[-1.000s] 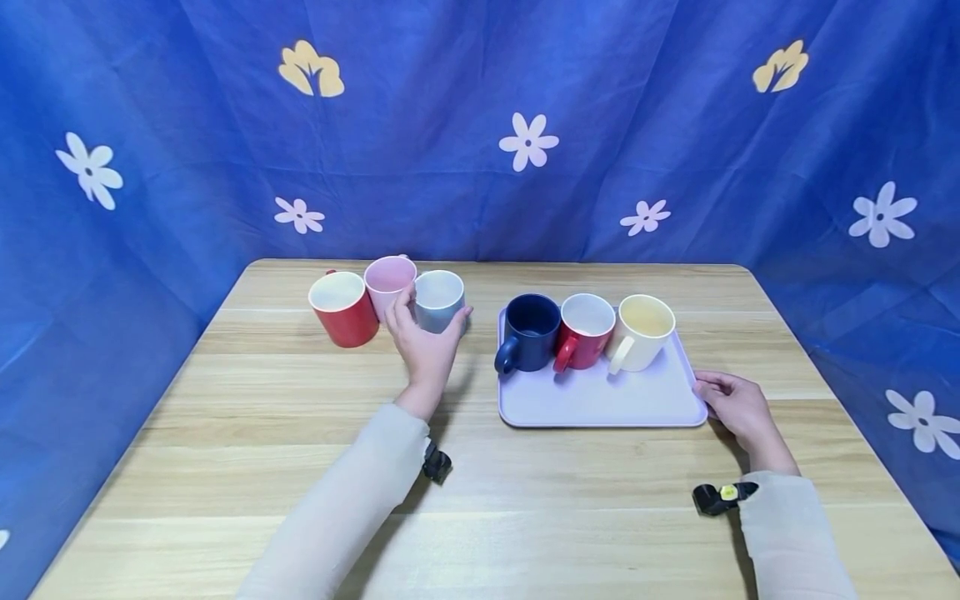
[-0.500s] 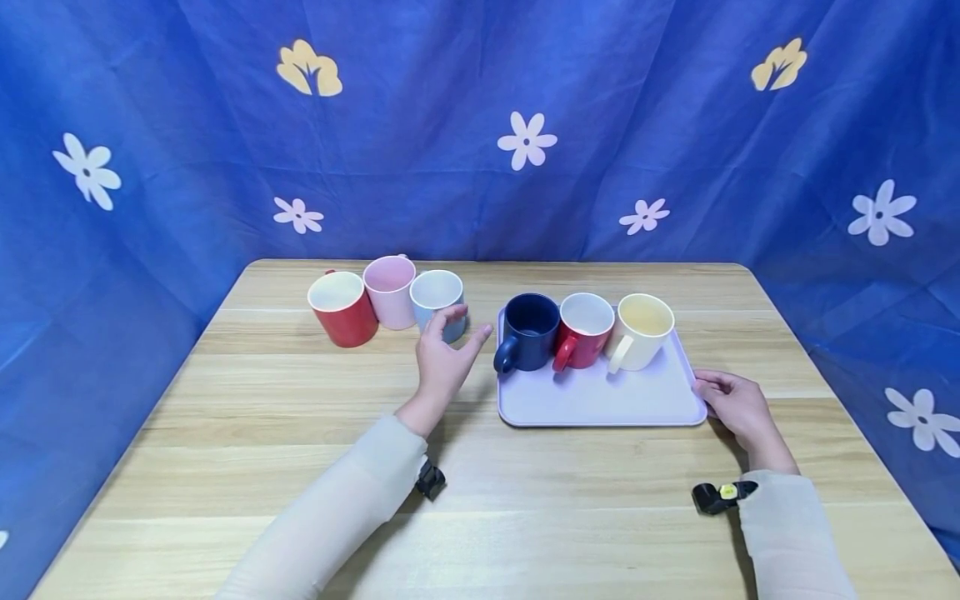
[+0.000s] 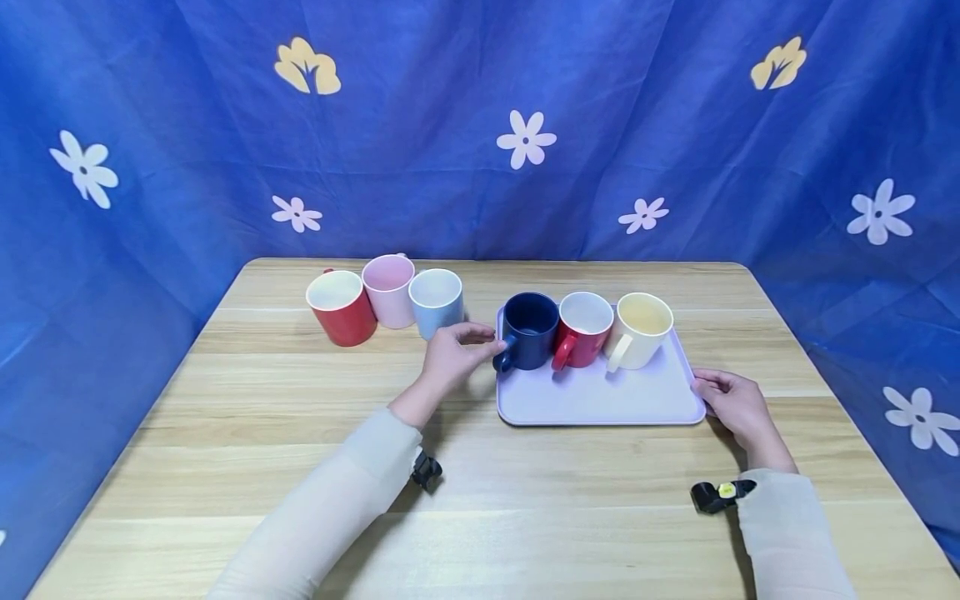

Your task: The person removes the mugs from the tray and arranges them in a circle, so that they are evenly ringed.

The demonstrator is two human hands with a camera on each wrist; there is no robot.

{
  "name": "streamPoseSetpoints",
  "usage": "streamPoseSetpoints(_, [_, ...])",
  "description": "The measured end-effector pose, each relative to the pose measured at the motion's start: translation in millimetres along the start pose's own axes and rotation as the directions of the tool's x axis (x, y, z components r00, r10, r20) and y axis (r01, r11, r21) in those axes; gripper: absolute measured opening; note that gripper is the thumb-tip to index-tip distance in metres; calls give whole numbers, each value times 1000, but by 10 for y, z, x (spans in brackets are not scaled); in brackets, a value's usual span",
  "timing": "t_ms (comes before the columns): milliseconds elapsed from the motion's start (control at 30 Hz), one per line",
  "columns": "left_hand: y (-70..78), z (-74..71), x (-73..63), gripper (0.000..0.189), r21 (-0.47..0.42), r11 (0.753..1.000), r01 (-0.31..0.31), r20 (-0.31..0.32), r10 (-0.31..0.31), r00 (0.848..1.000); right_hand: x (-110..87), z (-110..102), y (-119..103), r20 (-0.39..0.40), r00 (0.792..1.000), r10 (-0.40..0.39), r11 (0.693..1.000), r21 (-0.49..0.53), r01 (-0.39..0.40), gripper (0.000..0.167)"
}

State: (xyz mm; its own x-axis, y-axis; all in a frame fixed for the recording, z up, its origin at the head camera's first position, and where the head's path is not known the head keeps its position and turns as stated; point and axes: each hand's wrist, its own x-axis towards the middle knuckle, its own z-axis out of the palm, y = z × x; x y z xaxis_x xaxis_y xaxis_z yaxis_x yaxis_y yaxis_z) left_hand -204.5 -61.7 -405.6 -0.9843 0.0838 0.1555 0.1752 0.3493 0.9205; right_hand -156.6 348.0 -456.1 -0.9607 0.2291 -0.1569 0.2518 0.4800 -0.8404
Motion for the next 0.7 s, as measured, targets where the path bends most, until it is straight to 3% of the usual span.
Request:
streamPoseSetpoints(100, [22,-27,27,33,-16,999,45,79,-44,996,-2,3,2,-9,1000,-15,1000,0,15,39])
streamPoseSetpoints(233, [36,-65,86,31,31,999,44,181,-49,982,4,6,5,-16,999,-34,999,10,34,38])
streamPoseSetpoints(533, [95,-138,257,26,232,973,-16,355,-70,932,-2,6,5,-15,1000,-25,1000,4,25,38])
streamPoseSetpoints(700, [103,-146,323,21,263,965,-6,412,-106,905,-8,7,6,-13,1000,-18,1000,4,18,38])
